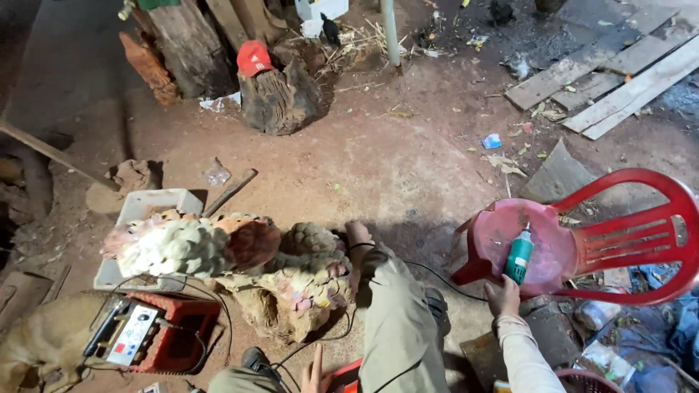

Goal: The person is using a handheld rotary tool to meticulously sand and refine the details of a large, complex wood sculpture in a workshop environment.

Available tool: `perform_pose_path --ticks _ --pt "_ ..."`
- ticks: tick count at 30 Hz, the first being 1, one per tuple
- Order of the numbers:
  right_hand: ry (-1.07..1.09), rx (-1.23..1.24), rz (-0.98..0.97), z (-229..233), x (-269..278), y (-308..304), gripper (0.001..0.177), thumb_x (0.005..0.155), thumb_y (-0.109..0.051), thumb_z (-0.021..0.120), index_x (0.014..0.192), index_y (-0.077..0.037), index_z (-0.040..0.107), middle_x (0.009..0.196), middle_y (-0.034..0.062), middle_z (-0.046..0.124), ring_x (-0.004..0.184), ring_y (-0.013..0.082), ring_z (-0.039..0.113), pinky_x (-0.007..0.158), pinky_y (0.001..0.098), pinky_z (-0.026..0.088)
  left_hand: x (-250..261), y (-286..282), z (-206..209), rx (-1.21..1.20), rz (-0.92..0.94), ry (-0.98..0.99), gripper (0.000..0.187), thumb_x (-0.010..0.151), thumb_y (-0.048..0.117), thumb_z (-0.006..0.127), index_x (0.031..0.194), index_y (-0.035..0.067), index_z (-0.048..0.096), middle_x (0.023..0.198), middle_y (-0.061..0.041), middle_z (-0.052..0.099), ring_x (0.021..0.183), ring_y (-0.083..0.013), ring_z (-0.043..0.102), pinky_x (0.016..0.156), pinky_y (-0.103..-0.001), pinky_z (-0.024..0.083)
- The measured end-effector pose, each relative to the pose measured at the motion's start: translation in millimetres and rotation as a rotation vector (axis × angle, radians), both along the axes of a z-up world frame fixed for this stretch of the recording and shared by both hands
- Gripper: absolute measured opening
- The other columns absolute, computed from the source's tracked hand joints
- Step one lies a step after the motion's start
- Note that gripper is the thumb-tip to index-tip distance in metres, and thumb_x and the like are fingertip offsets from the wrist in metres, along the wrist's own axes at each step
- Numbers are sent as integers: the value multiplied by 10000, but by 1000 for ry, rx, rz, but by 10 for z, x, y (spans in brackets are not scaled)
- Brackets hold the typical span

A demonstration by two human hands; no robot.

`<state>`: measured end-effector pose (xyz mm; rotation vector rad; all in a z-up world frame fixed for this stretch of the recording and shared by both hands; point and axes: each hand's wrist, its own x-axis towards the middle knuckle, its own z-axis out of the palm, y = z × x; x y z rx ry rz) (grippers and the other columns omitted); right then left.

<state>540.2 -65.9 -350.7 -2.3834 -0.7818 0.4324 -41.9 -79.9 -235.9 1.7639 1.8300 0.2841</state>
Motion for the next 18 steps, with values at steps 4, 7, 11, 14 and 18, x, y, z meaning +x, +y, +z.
perform_pose_path --ticks 4,7,11,14,18 --pt "-83 280 99 722 -489 -85 643 829 -247 799 1405 -59 583 1363 225 588 1292 376 527 1140 466 396 194 153 1713 -247 -54 -47 1115 858 169 812 1629 405 43 1506 -17 429 1252 -110 652 956 -242 665" --pt "130 207 88 1518 -840 -99 565 914 -123 708 1448 -53 538 1480 211 503 1380 376 477 1201 464 348 45 200 2002 -4 -128 -293 1188 798 35 818 1640 338 38 1382 -97 544 1017 -125 699 902 -273 673" --pt "204 238 155 2107 -1105 -22 572 923 -267 671 1454 -100 540 1472 130 503 1277 292 577 1089 438 445 4 241 2365 245 -251 -500 993 853 200 774 1625 131 152 1480 -168 443 1189 -241 652 1027 -427 574" --pt "249 327 228 2474 -1365 3 559 916 -216 676 1443 -85 543 1496 128 495 1319 299 566 1073 440 482 106 168 2942 364 -342 -641 905 873 163 755 1599 85 220 1471 -186 481 1245 -285 635 1044 -439 581" --pt "380 388 309 2813 -1694 -21 523 934 -200 649 1436 -98 542 1598 72 404 1398 299 512 1117 461 463 223 84 3702 617 -591 -978 702 969 86 683 1572 81 324 1492 -212 477 1361 -337 574 1157 -470 536"
